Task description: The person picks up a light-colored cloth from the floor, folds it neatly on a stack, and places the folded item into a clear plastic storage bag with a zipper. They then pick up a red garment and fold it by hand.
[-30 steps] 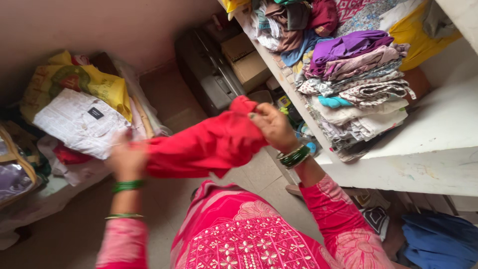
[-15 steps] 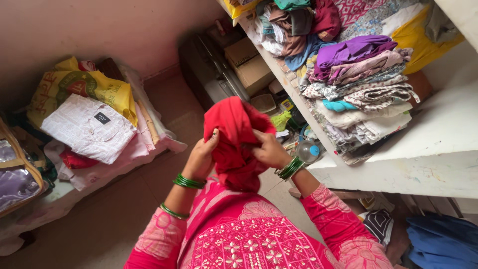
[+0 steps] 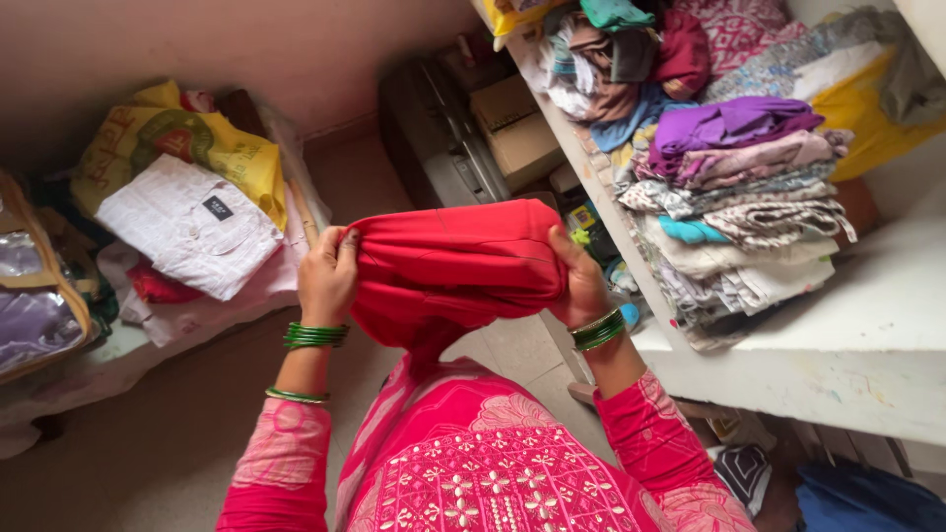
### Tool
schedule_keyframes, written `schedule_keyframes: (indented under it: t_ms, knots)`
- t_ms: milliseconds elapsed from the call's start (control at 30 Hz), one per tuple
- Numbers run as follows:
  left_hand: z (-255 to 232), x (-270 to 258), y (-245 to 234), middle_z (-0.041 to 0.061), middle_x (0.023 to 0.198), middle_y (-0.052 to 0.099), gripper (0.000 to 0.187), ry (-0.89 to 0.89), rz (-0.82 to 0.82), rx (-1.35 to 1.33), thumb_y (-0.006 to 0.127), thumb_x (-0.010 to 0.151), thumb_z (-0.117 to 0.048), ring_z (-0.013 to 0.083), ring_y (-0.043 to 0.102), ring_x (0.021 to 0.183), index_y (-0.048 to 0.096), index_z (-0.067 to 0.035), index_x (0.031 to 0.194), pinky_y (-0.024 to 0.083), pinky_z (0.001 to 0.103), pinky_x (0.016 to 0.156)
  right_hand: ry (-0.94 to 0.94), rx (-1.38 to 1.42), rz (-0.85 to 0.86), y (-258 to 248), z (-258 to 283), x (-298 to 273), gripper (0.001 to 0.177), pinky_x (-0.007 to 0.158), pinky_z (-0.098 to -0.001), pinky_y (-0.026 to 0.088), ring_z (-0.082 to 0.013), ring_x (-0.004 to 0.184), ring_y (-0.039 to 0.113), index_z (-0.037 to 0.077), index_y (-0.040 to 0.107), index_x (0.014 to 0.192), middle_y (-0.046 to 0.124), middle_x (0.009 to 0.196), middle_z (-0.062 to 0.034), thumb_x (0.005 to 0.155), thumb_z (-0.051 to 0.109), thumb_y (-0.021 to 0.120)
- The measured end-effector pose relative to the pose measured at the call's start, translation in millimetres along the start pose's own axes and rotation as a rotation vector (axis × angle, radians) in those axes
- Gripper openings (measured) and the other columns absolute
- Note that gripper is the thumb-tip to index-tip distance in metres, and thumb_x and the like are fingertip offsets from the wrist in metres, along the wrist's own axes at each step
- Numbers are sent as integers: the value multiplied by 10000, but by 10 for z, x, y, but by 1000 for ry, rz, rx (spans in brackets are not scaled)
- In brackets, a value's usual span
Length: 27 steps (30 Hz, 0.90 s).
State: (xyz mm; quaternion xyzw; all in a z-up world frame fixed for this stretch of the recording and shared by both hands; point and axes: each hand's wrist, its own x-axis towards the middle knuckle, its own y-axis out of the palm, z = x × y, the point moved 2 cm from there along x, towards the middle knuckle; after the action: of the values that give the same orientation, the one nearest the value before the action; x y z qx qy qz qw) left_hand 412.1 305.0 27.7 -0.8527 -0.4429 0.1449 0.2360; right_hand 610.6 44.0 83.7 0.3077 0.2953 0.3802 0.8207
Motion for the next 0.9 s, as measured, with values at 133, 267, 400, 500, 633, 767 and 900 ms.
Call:
schedule_keyframes:
  t_ms: [133,267,400,500,633,767,900]
  knots:
    - [-433,-414,-102,144,960,677,94,664,-506,4,676,981,-106,326,642,890,649,-17,992,510,435,817,-17,-29,23,261,-78,99,600,1073,-451,528,-249,1187,657,55,387,1510,613,1308,-117,963,74,633]
    - [-196,-818,655,111,1046,733,211,454,190,-503,583,957,-82,244,701,1001,707,-21,1116,553,359,921,2,-277,201,683,-326,72,731,1086,-421,502,-249,1243,633,-1,312,1574,595,1408,-163,919,-36,635]
    - [459,-531,1393,141,1203,708,390,24,552,-1047,464,980,-217,274,692,1097,597,-36,1299,545,372,965,210,-310,378,903,-667,-155,756,1108,-390,492,-213,1280,610,39,269,1591,583,1418,-129,924,-64,611]
    - [842,-306,1625,150,1281,653,509,-563,953,-1569,381,1019,-404,296,683,1088,474,-94,1412,559,379,924,251,-259,436,812,-816,-166,743,1140,-358,472,-182,1318,587,47,267,1607,558,1469,-123,946,-83,581]
    - [834,-225,1381,142,1326,627,504,-551,868,-1642,404,1005,-421,303,651,1151,493,-113,1393,543,411,947,253,-187,383,553,-946,-159,683,1115,-381,501,-212,1285,614,-9,295,1591,577,1435,-164,973,-82,577]
    - [259,-366,1009,132,1385,592,497,-454,726,-1751,435,985,-443,312,609,1235,519,-138,1369,523,455,977,327,-286,406,398,-1161,-289,557,1057,-336,520,-160,1199,625,33,412,1480,583,1346,-91,985,-74,643]
    - [-228,-537,831,184,1463,546,463,11,1067,-1941,500,1041,-449,381,539,1362,549,-72,1305,463,498,1074,338,-408,463,319,-1165,-309,351,1027,-322,544,-146,1162,638,59,559,1262,636,1238,-100,961,-54,700]
